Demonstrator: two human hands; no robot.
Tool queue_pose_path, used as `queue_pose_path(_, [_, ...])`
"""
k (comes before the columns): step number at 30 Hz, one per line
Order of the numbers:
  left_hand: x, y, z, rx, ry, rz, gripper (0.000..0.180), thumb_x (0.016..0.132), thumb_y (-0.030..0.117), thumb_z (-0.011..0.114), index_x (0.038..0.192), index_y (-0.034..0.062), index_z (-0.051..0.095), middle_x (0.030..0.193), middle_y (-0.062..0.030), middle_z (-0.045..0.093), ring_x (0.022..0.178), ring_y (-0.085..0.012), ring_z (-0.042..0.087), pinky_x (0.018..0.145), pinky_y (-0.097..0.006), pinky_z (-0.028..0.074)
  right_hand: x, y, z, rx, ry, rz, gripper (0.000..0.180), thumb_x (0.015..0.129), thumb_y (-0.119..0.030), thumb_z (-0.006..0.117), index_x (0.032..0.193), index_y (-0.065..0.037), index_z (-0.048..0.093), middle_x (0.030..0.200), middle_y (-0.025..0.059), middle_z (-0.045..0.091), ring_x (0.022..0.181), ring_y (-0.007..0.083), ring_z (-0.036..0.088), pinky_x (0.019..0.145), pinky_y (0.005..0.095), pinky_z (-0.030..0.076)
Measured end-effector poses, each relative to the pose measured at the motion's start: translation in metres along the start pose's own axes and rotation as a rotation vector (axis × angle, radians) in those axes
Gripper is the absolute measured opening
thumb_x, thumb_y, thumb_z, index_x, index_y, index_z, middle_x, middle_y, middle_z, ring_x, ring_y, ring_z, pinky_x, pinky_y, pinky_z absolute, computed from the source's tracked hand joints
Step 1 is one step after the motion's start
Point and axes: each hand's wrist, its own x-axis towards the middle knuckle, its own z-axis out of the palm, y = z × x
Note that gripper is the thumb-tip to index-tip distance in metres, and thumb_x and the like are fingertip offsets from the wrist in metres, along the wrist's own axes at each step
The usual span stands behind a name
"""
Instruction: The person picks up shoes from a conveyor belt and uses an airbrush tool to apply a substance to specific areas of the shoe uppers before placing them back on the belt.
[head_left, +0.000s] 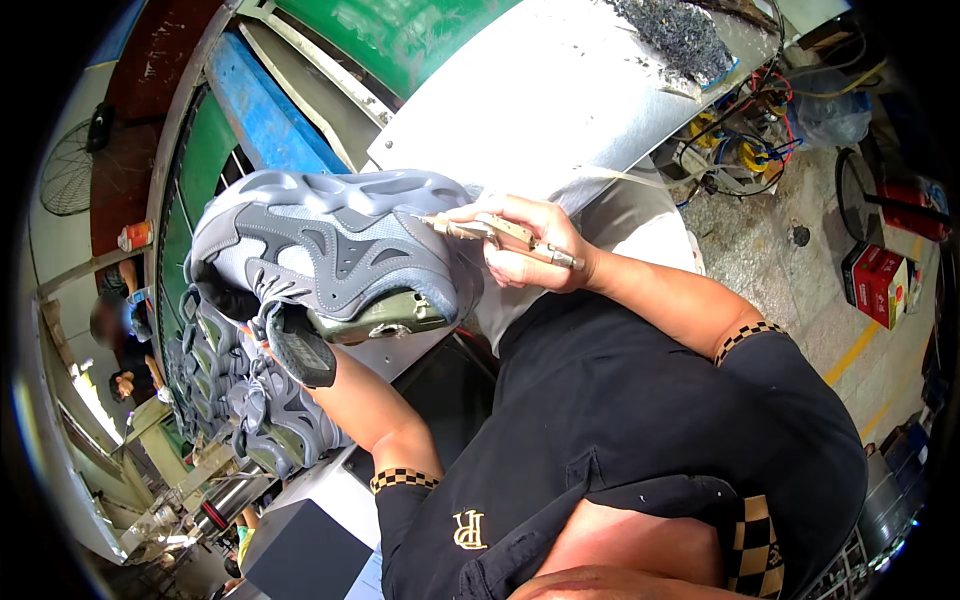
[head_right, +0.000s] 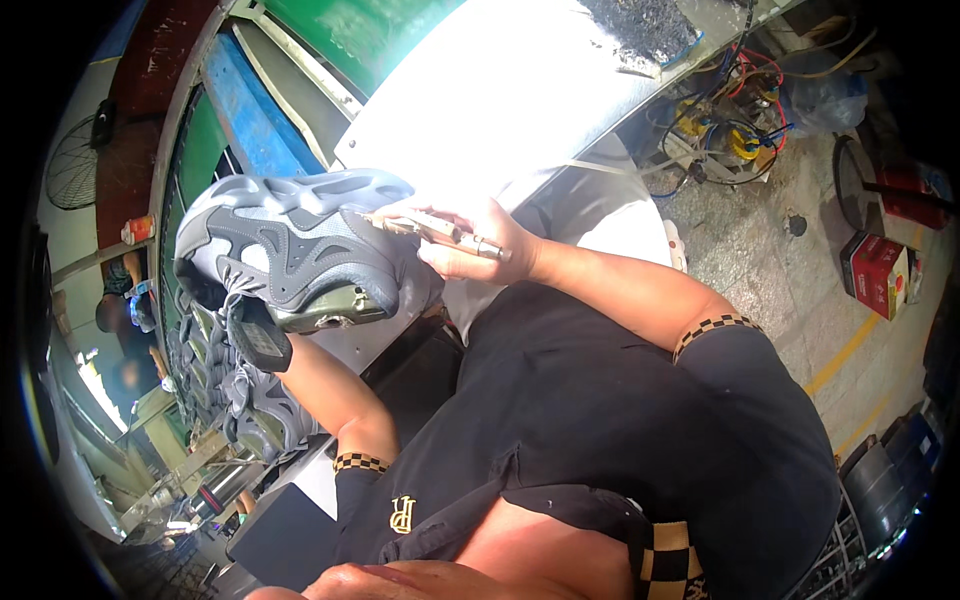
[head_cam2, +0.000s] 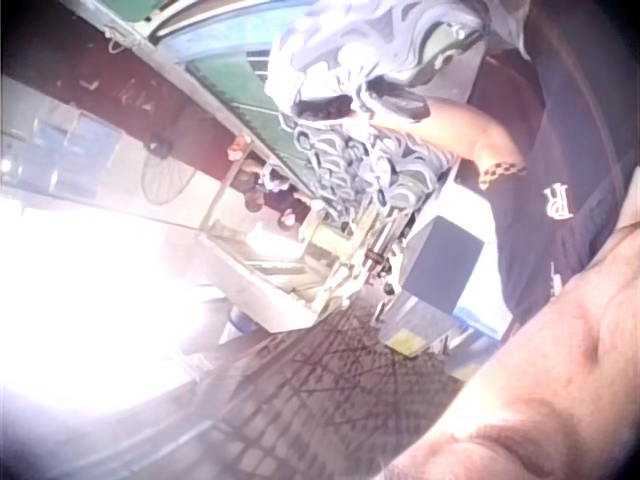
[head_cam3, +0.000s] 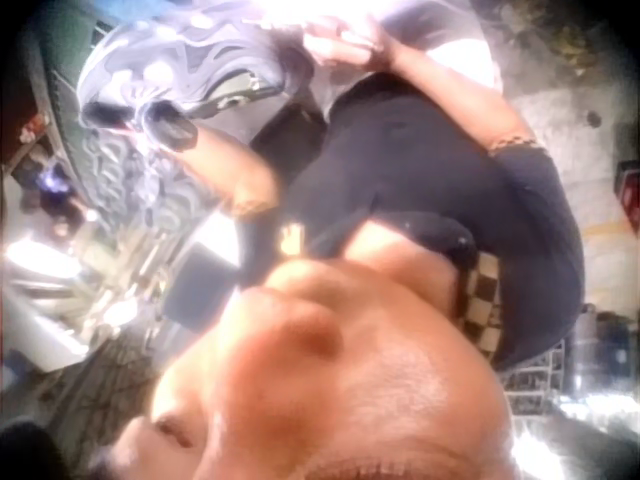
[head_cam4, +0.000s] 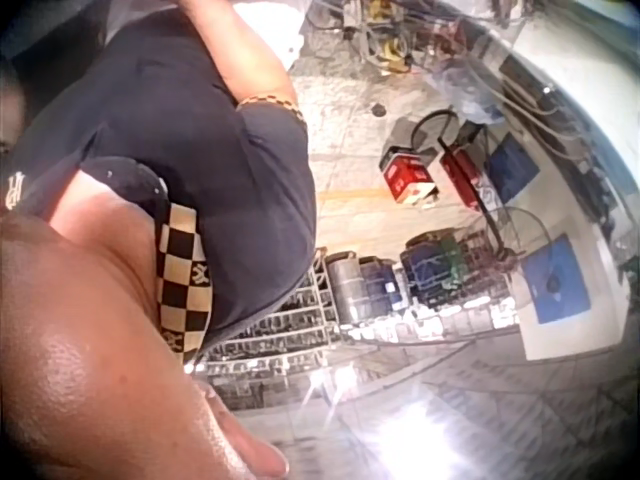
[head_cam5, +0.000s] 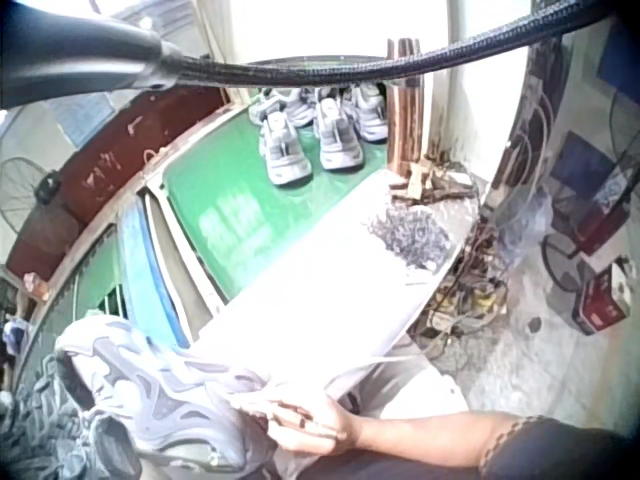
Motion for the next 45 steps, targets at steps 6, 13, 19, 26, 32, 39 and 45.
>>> queue_pose_path(6, [-0.019,-0.011,-0.027,-0.091,0.065,-0.117,0.057,0.092,0.027,0.052,0.14,0.0048,0.032,0.135,-0.0141,0.045,0.12,-0.0295,0.048,0.1,-0.045,0.042,-0.004,0.009,0.006,0.07,0.078,0.034,0.048,0.078,-0.005,0.056,0.126,-0.002,0.054,0.1,0.0029,0.06,0.072,0.0052,0.049,0.07,0.0222,0.044])
queue_pose_path(13, [-0.092,-0.009,-0.043,-0.13,0.191,-0.298,0.059,0.094,0.028,0.051,0.144,0.0071,0.028,0.138,-0.0139,0.043,0.123,-0.0308,0.047,0.102,-0.047,0.042,0.022,0.033,0.025,-0.098,0.122,-0.06,0.046,0.08,-0.007,0.057,0.125,-0.002,0.052,0.09,0.0013,0.058,0.069,0.0037,0.049,0.064,0.0206,0.042])
queue_pose_path(19, [-0.188,0.016,-0.024,0.061,0.41,-0.555,0.055,0.097,0.038,0.044,0.14,0.0049,0.038,0.138,-0.013,0.046,0.125,-0.0285,0.047,0.103,-0.044,0.041,0.034,0.037,0.039,-0.152,0.062,0.04,0.047,0.082,-0.004,0.057,0.128,0.0,0.049,0.069,-0.0046,0.048,0.059,0.0017,0.039,0.054,0.0198,0.033])
queue_pose_path(26, [-0.242,0.035,0.016,-0.017,0.238,-0.808,0.058,0.096,0.044,0.043,0.137,0.0029,0.039,0.128,-0.0148,0.055,0.103,-0.0306,0.063,0.071,-0.04,0.06,0.017,0.036,0.036,-0.211,0.082,0.04,0.051,0.08,0.0,0.053,0.131,0.001,0.045,0.064,-0.005,0.045,0.056,0.0012,0.038,0.052,0.0193,0.031])
queue_pose_path(32, [-0.258,0.023,0.027,-0.305,0.173,-1.111,0.075,0.089,0.061,0.047,0.139,0.0056,0.038,0.121,-0.018,0.059,0.095,-0.0366,0.065,0.079,-0.045,0.057,0.015,0.04,0.035,-0.205,0.106,0.041,0.049,0.081,-0.002,0.054,0.129,0.002,0.047,0.061,-0.0059,0.044,0.053,0.0012,0.037,0.051,0.0193,0.03])
queue_pose_path(39, [-0.247,0.008,0.04,-0.489,0.162,-1.148,0.083,0.087,0.062,0.047,0.144,0.0042,0.028,0.13,-0.0262,0.049,0.099,-0.042,0.062,0.086,-0.052,0.053,0.02,0.03,0.032,0.003,0.129,0.176,0.039,0.08,-0.009,0.058,0.117,0.0,0.054,0.062,-0.0056,0.045,0.054,0.0026,0.038,0.052,0.0207,0.033])
queue_pose_path(45, [-0.226,0.012,0.078,-0.617,0.115,-1.101,0.078,0.092,0.057,0.043,0.144,0.002,0.024,0.134,-0.0265,0.045,0.109,-0.0446,0.056,0.086,-0.051,0.054,0.014,0.03,0.025,0.126,0.055,0.25,0.044,0.084,-0.011,0.056,0.126,0.001,0.049,0.064,0.001,0.053,0.051,0.0064,0.048,0.049,0.0224,0.041])
